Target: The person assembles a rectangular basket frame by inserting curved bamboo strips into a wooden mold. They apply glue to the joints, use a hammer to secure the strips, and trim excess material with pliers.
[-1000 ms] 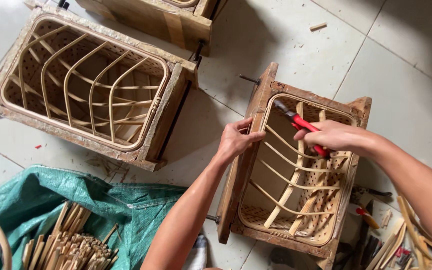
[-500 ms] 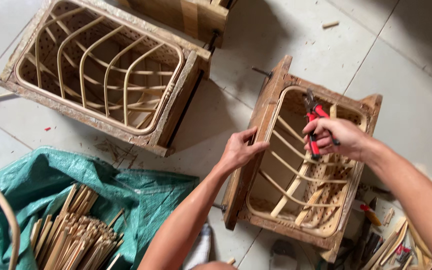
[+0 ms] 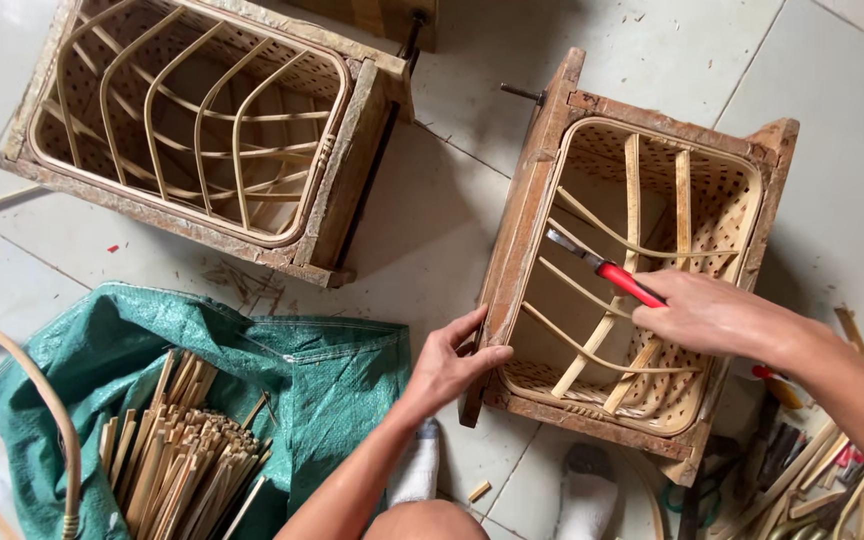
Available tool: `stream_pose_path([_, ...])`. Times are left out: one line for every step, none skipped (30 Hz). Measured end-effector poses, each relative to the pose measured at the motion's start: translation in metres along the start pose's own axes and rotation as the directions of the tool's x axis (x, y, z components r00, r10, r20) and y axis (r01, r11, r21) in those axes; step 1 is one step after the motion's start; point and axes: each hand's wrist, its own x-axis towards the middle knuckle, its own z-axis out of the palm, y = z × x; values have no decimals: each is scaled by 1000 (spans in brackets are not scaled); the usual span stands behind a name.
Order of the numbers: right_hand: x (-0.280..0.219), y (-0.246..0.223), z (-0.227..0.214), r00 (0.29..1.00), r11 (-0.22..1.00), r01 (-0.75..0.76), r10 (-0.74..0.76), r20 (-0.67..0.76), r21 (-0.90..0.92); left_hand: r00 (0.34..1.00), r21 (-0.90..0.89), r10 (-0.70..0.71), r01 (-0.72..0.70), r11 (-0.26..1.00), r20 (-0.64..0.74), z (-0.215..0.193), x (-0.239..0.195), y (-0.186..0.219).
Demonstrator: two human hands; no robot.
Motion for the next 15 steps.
stream_pose_path([3, -5, 0, 999, 1000, -21, 21, 37, -14, 999, -18, -4, 4, 1000, -46, 7, -3, -1])
stream_pose_path([5, -10, -2, 995, 998, -63, 62, 73, 1, 996, -36, -12, 9, 999, -89, 11, -6, -1])
stream_pose_path([7, -14, -4, 989, 994, -105, 103, 110, 13, 995, -37, -22, 18, 999, -93, 12, -7, -2])
stream_pose_path([7, -19, -6, 979, 988, -149, 144, 144, 27, 995, -36, -29, 25, 999, -94, 12, -6, -1])
stream_pose_path([8, -25, -7, 985, 994, -113, 110, 134, 10, 995, -35, -36, 32, 999, -94, 13, -7, -1])
stream_pose_path([7, -29, -10, 990, 997, -77, 77, 120, -9, 996, -67, -26, 21, 998, -82, 12, -6, 0])
stream_pose_path([7, -33, -14, 993, 999, -41, 44, 106, -28, 997, -98, -17, 10, 995, -71, 11, -4, 2])
stream_pose_path([6, -35, -16, 992, 999, -49, 49, 115, 1, 998, -130, -12, 4, 992, -58, 10, -4, 3])
stream_pose_path([5, -37, -18, 991, 998, -57, 53, 124, 29, 998, -97, -9, 3, 995, -64, 10, -2, 4])
stream_pose_path([6, -40, -17, 989, 996, -63, 54, 140, 57, 997, -64, -12, 7, 998, -72, 9, -2, 3])
stream_pose_path([6, -41, -17, 987, 997, -61, 52, 152, 52, 997, -32, -15, 12, 999, -80, 9, -1, 2])
stream_pose_path([7, -42, -16, 984, 997, -53, 44, 170, 48, 997, -24, -10, 9, 1000, -81, 8, -2, 1])
stream_pose_path([7, -43, -14, 982, 998, -46, 37, 187, 45, 997, -17, -6, 5, 1000, -82, 9, -3, 0])
stream_pose_path([6, -44, -15, 986, 999, -37, 31, 162, 38, 997, -7, 8, -8, 1000, -83, 8, -3, 0])
stream_pose_path([3, -45, -14, 990, 999, -29, 24, 136, 30, 996, -22, -13, 11, 1000, -84, 8, -6, 0])
